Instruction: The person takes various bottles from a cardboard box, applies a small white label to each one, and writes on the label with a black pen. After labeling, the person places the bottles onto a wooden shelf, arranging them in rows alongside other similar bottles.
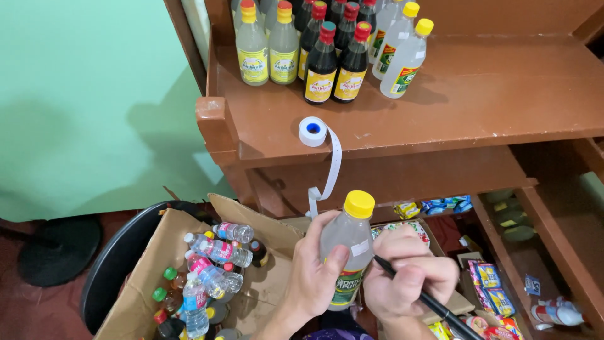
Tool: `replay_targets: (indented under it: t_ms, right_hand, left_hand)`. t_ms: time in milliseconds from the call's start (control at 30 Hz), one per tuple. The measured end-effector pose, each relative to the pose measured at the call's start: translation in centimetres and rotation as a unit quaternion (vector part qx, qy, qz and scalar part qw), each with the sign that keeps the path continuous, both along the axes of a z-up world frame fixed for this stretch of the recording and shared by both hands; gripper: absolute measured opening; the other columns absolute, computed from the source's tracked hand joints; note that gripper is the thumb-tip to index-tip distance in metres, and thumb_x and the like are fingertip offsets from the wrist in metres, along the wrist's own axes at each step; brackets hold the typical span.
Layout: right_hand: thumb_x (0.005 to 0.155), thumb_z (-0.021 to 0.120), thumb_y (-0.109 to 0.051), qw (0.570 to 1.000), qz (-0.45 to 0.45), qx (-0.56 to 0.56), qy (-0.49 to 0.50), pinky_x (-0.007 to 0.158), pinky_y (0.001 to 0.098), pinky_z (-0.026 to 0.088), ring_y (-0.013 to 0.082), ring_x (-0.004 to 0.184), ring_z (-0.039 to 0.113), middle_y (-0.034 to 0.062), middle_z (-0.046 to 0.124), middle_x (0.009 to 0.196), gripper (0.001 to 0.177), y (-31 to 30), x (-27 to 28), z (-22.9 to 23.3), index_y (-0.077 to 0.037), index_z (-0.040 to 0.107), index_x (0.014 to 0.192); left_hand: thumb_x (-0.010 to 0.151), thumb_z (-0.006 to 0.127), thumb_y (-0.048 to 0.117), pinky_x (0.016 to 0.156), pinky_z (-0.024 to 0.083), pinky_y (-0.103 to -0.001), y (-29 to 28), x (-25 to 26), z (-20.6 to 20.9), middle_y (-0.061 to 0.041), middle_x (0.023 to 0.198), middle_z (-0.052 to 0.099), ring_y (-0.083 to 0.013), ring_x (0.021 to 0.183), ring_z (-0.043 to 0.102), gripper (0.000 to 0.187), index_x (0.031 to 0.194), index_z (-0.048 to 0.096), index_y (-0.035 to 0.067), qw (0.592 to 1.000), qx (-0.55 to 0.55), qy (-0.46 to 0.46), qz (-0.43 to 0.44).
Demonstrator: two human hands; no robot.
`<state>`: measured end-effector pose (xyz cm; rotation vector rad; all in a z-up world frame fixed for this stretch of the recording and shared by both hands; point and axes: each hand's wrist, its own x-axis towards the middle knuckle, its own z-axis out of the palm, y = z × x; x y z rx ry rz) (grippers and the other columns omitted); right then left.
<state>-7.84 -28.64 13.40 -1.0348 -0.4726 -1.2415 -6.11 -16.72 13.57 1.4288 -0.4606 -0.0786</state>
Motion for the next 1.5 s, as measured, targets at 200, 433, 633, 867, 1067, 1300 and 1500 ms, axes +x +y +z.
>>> replay_targets:
  t_ms: [200,433,633,867,1067,1300,1500]
  right_hand:
    - [0.098,0.063,-0.009,0.983,-0.142,-0.118,0.020,0.049,0.0321,0.044,0.0175,0.055,0.050,0.0139,0.058,0.071,0.028,-0.2,-0.1,0.5,-0.004,0.039,0.083]
    - [0.100,0.050,0.007,0.978,-0.153,-0.117,0.079,0.046,0.0318,0.046,0.0148,0.048,0.048,0.0135,0.055,0.064,0.025,0.1,-0.5,1.9,-0.002,0.034,0.083]
    - [0.098,0.050,0.010,0.977,-0.149,-0.143,0.058,0.044,0.0310,0.042,0.0161,0.053,0.045,0.0118,0.051,0.061,0.030,0.4,-0.2,2.0,-0.001,0.032,0.077]
    - [0.098,0.051,0.009,0.972,-0.156,-0.165,0.065,0.042,0.0286,0.037,0.0145,0.051,0.043,0.0087,0.048,0.058,0.032,0.5,0.0,2.3,-0.002,0.031,0.076]
    - [0.101,0.050,0.009,0.974,-0.147,-0.151,0.082,0.043,0.0292,0.038,0.0138,0.047,0.042,0.0094,0.048,0.059,0.035,0.6,-0.3,2.0,-0.003,0.030,0.076]
    - [0.101,0.048,0.011,0.974,-0.146,-0.152,0.089,0.045,0.0301,0.042,0.0144,0.048,0.046,0.0118,0.052,0.062,0.033,0.3,-0.6,2.1,-0.002,0.031,0.076]
    - [0.103,0.048,0.009,0.980,-0.116,-0.121,0.103,0.046,0.0307,0.041,0.0128,0.050,0.042,0.0139,0.055,0.065,0.031,-0.2,-1.0,1.7,-0.001,0.030,0.079]
  left_hand:
    - [0.096,0.058,0.054,0.089,0.056,-0.034,-0.1,0.0,-0.8,-0.014,0.100,0.076,-0.0189,0.098,0.071,0.066,0.132,0.055,-0.001,1.000,-0.024,0.016,-0.006]
    - [0.097,0.055,0.059,0.093,0.055,-0.034,-0.2,0.1,-0.6,-0.014,0.109,0.075,-0.0189,0.104,0.070,0.070,0.133,0.054,-0.002,0.998,-0.061,0.009,-0.016]
    - [0.097,0.055,0.061,0.092,0.055,-0.035,-0.1,0.2,-0.8,-0.014,0.109,0.075,-0.0201,0.104,0.071,0.073,0.132,0.055,-0.003,0.999,-0.049,0.008,0.000]
    - [0.096,0.053,0.064,0.089,0.056,-0.034,0.2,0.2,-0.8,-0.014,0.102,0.076,-0.0216,0.099,0.074,0.076,0.133,0.055,-0.003,1.000,-0.017,0.004,0.011]
    - [0.097,0.053,0.064,0.091,0.056,-0.035,0.1,0.1,-1.0,-0.015,0.103,0.075,-0.0224,0.100,0.073,0.076,0.133,0.055,-0.003,1.000,-0.021,0.003,0.015]
    - [0.097,0.053,0.063,0.092,0.056,-0.035,-0.2,-0.1,-1.0,-0.016,0.108,0.076,-0.0227,0.104,0.073,0.076,0.133,0.055,-0.004,1.000,-0.027,0.000,0.011]
    - [0.096,0.053,0.064,0.093,0.056,-0.035,-0.5,-0.4,-1.3,-0.016,0.110,0.076,-0.0227,0.106,0.073,0.078,0.134,0.054,-0.005,0.999,-0.029,0.006,0.012]
